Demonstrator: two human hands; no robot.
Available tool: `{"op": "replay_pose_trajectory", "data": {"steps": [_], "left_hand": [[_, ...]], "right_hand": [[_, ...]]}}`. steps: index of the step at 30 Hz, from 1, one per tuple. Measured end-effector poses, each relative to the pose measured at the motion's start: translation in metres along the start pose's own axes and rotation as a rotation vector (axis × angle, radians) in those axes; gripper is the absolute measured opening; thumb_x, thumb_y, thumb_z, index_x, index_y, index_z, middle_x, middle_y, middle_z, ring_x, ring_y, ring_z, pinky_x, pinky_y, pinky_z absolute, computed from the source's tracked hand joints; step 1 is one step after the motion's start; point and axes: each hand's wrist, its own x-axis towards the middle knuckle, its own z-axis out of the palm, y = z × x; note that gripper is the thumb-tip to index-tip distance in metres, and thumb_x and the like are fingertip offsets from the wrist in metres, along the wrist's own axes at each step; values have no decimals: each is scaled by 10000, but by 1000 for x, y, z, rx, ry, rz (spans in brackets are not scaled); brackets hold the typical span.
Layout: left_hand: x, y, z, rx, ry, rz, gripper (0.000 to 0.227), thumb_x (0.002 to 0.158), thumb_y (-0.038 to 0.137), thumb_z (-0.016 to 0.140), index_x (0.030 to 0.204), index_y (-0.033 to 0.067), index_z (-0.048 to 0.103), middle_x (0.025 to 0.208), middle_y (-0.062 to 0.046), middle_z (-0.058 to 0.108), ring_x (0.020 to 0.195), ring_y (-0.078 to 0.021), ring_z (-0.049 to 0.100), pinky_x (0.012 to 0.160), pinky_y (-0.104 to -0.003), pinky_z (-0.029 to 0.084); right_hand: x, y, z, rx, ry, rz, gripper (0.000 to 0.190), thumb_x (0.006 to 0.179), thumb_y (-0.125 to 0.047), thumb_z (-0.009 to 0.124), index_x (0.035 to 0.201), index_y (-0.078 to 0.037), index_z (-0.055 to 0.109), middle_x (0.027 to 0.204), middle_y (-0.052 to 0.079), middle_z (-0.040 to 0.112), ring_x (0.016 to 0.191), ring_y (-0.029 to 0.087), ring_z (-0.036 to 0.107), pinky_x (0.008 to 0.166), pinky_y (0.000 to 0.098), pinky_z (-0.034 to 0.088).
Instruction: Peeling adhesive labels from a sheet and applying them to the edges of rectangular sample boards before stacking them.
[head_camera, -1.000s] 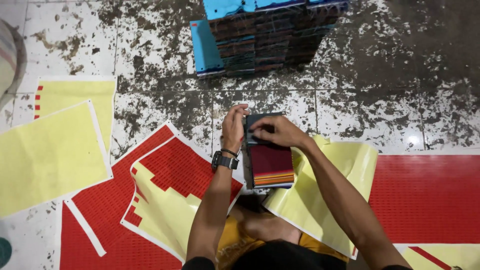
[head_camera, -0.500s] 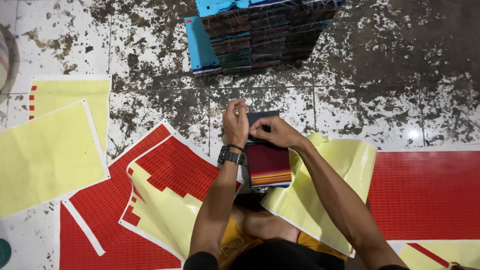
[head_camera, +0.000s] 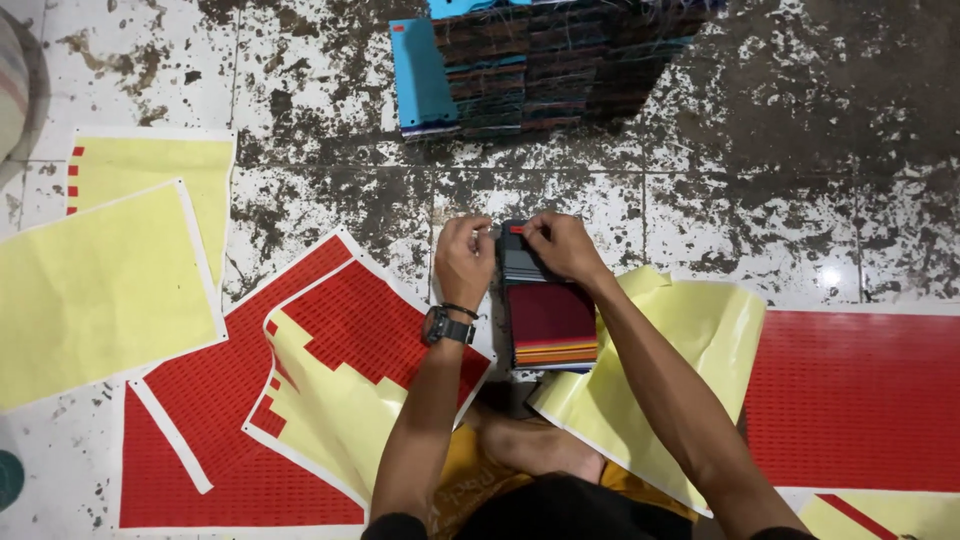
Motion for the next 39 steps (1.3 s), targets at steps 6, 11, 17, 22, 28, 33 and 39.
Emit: {"op": "replay_pose_trajectory", "data": {"steps": [6,11,17,22,28,33,39], "left_hand": [[-6,-24,18,304,-165,266,263,882,12,626,1019,194,757,1013,10,601,876,-257,645,715,-388,528],[-13,-49,32,539,-197,432,275,939,146,575,1104,311,719,1043,24,544,874,-235,555,674,-395,455],[-13,-24,17,691,-262,441,314,985,161,531,1200,323,694,1015,12,530,833,-219,536,694,-383,406],[-12,-22,16,607,-293,416,341,957,122,538,1215,285,690,1032,3,520,880,-237,542,727,-404,427],[-3,-22,14,449,-210,315,360,910,48,585,1220,208,675,1084,-18,563,939,-273,638,705,-381,503],[22,6,-3,184,-338,311,253,940,154,583,1169,183,684,1106,-24,540,958,-320,609,801,-438,523],[31,-19,15,297,-444,342,99,860,237,744,940,187,717,1056,24,549,986,-284,593,818,-436,494]], "right_hand": [[23,40,25,-170,32,82,183,948,-329,669,1014,-193,774,849,76,769,867,301,756,754,437,595],[11,16,27,-185,74,60,219,952,-254,627,1049,-110,760,945,174,765,929,396,743,796,501,602],[9,8,7,-245,153,-46,323,891,-141,729,1205,-73,693,1073,227,682,1008,474,702,858,583,593],[18,39,5,-538,254,-241,191,868,-170,784,1055,-209,786,1039,116,665,958,396,725,795,495,624],[12,44,10,-633,560,-516,81,839,-252,838,796,-231,773,896,-15,685,851,238,718,682,334,593],[1,23,-4,-614,647,-662,181,767,-144,844,675,-193,695,840,-34,626,794,210,650,648,328,537],[15,43,-10,-553,437,-670,153,761,-152,842,738,-179,693,880,-20,672,844,223,676,730,356,549]]}}
